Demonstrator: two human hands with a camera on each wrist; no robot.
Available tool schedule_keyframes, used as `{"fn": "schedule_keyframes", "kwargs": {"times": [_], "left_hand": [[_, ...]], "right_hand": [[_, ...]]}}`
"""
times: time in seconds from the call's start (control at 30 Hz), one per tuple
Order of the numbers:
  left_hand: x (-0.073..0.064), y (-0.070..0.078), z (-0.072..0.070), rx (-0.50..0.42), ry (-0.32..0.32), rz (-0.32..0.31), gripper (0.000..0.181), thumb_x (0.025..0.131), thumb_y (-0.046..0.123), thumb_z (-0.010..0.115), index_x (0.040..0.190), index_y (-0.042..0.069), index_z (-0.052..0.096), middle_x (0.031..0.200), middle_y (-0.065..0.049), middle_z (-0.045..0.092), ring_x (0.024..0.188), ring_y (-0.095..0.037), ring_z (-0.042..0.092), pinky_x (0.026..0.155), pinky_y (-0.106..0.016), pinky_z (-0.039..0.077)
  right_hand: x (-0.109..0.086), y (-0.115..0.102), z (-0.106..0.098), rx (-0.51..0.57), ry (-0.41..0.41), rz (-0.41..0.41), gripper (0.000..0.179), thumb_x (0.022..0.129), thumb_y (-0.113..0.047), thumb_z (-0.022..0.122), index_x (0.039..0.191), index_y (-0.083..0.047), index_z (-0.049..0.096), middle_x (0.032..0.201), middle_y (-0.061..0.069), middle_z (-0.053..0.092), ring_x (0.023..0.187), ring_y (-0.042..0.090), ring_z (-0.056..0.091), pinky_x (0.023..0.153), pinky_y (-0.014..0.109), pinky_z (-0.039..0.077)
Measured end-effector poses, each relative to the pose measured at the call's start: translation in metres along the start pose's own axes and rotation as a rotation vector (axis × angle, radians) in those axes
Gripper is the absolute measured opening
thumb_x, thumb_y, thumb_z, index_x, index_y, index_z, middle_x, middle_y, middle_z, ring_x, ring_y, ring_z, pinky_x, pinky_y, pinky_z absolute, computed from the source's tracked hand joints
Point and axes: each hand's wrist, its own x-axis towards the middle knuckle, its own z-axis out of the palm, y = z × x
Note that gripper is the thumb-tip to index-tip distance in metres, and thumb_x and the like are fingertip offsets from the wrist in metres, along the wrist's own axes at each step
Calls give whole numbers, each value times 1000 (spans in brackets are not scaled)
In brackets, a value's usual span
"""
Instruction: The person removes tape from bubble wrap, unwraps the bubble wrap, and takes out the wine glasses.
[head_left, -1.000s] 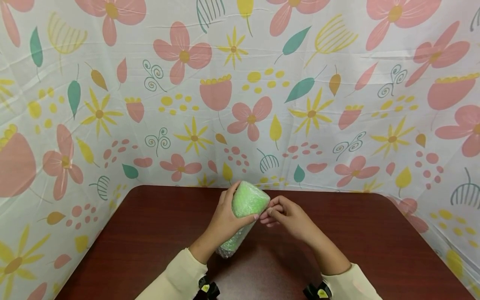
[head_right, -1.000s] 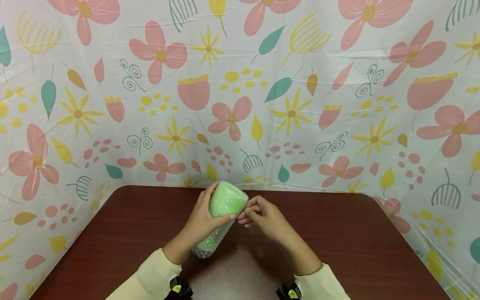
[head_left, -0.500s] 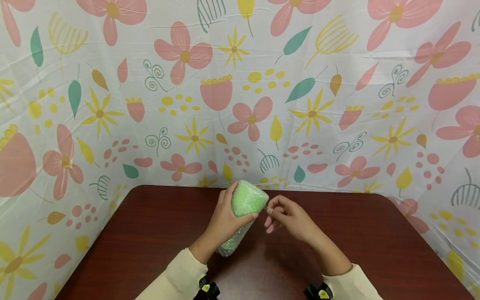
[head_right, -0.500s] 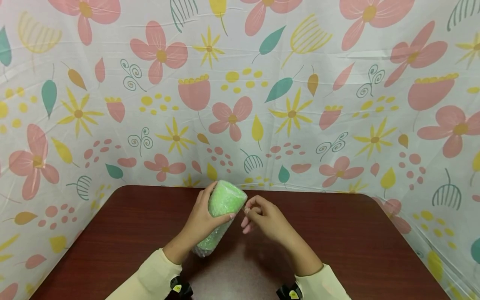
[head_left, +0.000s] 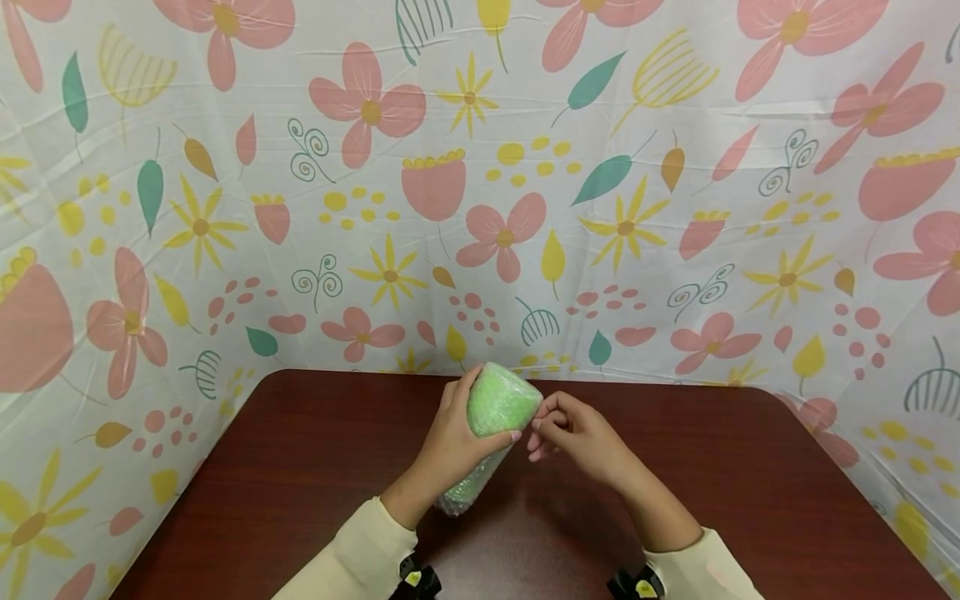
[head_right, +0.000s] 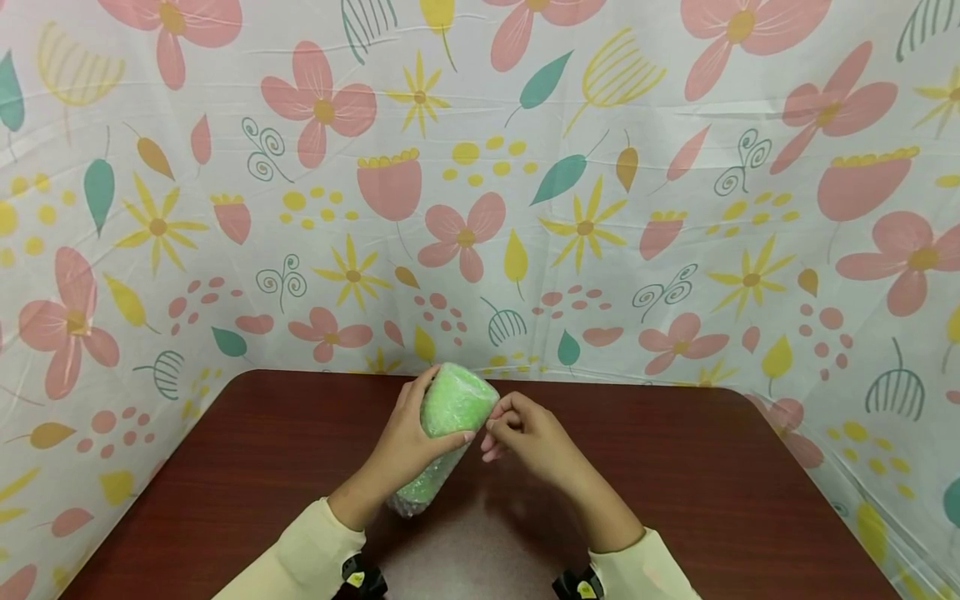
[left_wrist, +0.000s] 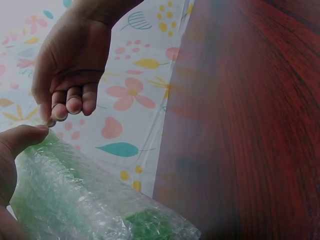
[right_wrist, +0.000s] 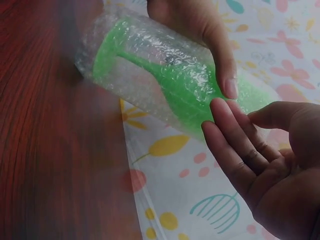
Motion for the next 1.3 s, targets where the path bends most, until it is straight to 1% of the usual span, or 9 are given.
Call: {"fn": "schedule_keyframes", "kwargs": {"times": [0.2,0.4,0.53,0.6,0.67,0.93,1.03,1.17,1.3], "left_hand": [[0,1,0,9,3,-7,106,76,50,86,160,30,25,146,-9,40,118,-29,54,94,-50,49],[2,-1,-1,16,-29,-26,108,76,54,84,161,33,20,152,-10,41,123,-29,53,95,-51,49],[3,-3,-2,16,-49,-45,107,77,55,83,160,32,20,154,-7,41,121,-28,54,94,-49,50],[3,-4,-1,17,-48,-56,107,77,55,83,161,31,21,154,-6,40,121,-27,54,95,-49,49],[2,-4,0,22,-40,-65,108,76,55,84,161,31,21,153,-7,40,120,-27,54,95,-49,49],[1,-2,1,20,-23,-55,107,75,51,86,160,32,22,150,-8,40,118,-27,54,95,-48,49],[1,-3,1,17,-39,-54,108,75,53,85,160,34,21,151,-8,39,118,-27,54,95,-48,49],[1,-4,1,-6,-74,-48,109,76,55,84,160,39,18,151,-9,36,117,-27,54,93,-46,50],[1,-4,-1,-46,-104,-31,106,79,54,83,160,39,16,152,-9,35,119,-29,53,92,-48,50]], "right_hand": [[-1,-1,0,11,-26,-11,25,108,-14,49,117,9,49,96,24,71,85,28,75,78,43,61],[-1,-1,0,23,-37,-4,24,108,-15,49,117,7,49,111,27,72,99,41,73,78,45,61],[0,-1,0,-9,-27,33,26,107,-17,51,117,7,50,98,23,73,86,34,74,72,41,61],[-1,-2,0,-27,-22,51,29,106,-19,53,117,8,51,90,21,72,78,28,74,69,42,61],[-1,-2,0,-36,-22,63,30,106,-19,53,118,9,51,86,19,71,74,26,73,68,42,61],[-1,-1,1,4,-16,41,22,106,-13,51,113,7,53,92,21,71,84,32,73,73,50,61],[-1,-1,1,8,-13,28,23,106,-15,53,111,7,54,91,21,70,82,32,73,72,47,61],[0,0,1,-10,0,20,25,105,-19,56,108,6,55,88,20,71,79,28,73,71,45,61],[1,1,1,-5,30,24,26,106,-18,55,108,7,54,88,21,71,80,34,73,73,50,60]]}}
